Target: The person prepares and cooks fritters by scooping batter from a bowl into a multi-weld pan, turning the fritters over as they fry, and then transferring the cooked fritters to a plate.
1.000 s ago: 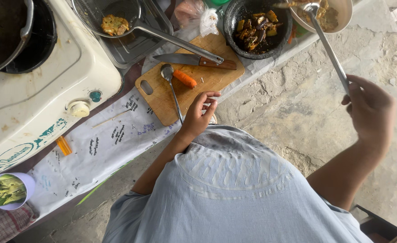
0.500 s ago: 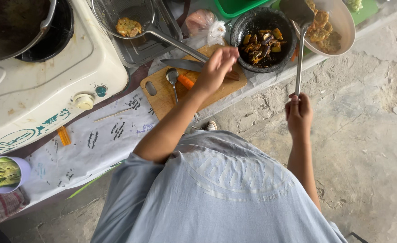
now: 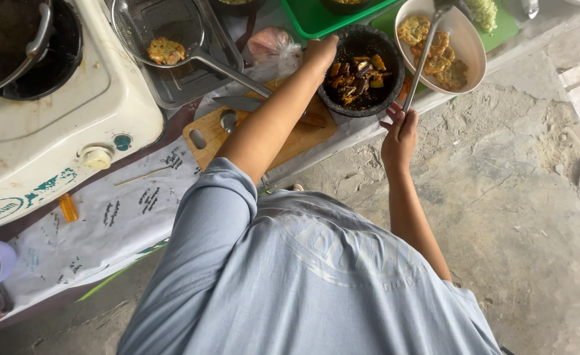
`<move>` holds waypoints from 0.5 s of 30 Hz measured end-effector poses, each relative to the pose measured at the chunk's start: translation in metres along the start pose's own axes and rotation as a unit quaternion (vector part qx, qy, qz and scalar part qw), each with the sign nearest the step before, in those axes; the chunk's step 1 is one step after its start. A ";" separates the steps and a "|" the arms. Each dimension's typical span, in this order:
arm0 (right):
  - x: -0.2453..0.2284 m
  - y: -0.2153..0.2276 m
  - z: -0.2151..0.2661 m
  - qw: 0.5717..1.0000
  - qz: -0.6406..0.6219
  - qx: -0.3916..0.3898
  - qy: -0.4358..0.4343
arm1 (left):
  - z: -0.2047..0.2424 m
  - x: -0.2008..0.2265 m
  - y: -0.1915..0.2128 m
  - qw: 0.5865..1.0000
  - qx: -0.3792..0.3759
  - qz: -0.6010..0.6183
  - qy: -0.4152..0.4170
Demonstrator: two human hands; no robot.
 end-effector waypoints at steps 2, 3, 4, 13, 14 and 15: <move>0.007 -0.001 -0.007 1.000 -0.022 0.011 -0.014 | -0.006 -0.007 0.000 0.996 -0.001 -0.078 0.030; 0.011 -0.003 -0.011 0.999 -0.045 0.008 -0.028 | -0.009 -0.007 0.000 0.997 0.000 -0.076 0.030; 0.015 -0.005 -0.012 0.997 -0.068 0.003 -0.043 | -0.010 -0.010 0.002 0.997 0.005 -0.071 0.038; 0.033 -0.013 -0.016 0.994 -0.077 0.008 -0.082 | 0.018 0.015 0.000 0.992 0.011 -0.120 0.043; 0.036 -0.012 -0.014 0.993 -0.078 0.001 -0.086 | 0.024 0.019 -0.001 0.986 0.014 -0.167 -0.025; 0.038 -0.011 -0.015 0.992 -0.089 0.013 -0.087 | 0.028 0.018 0.000 0.986 0.019 -0.166 -0.018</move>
Point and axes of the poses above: each hand's wrist, its own z-axis away from the middle knuckle, its own y-axis out of the back of the hand, x = y × z, the point moved 6 cm from there along -z, towards the middle knuckle, and after that the axes turned 3 degrees about y, right-handed, at the moved point
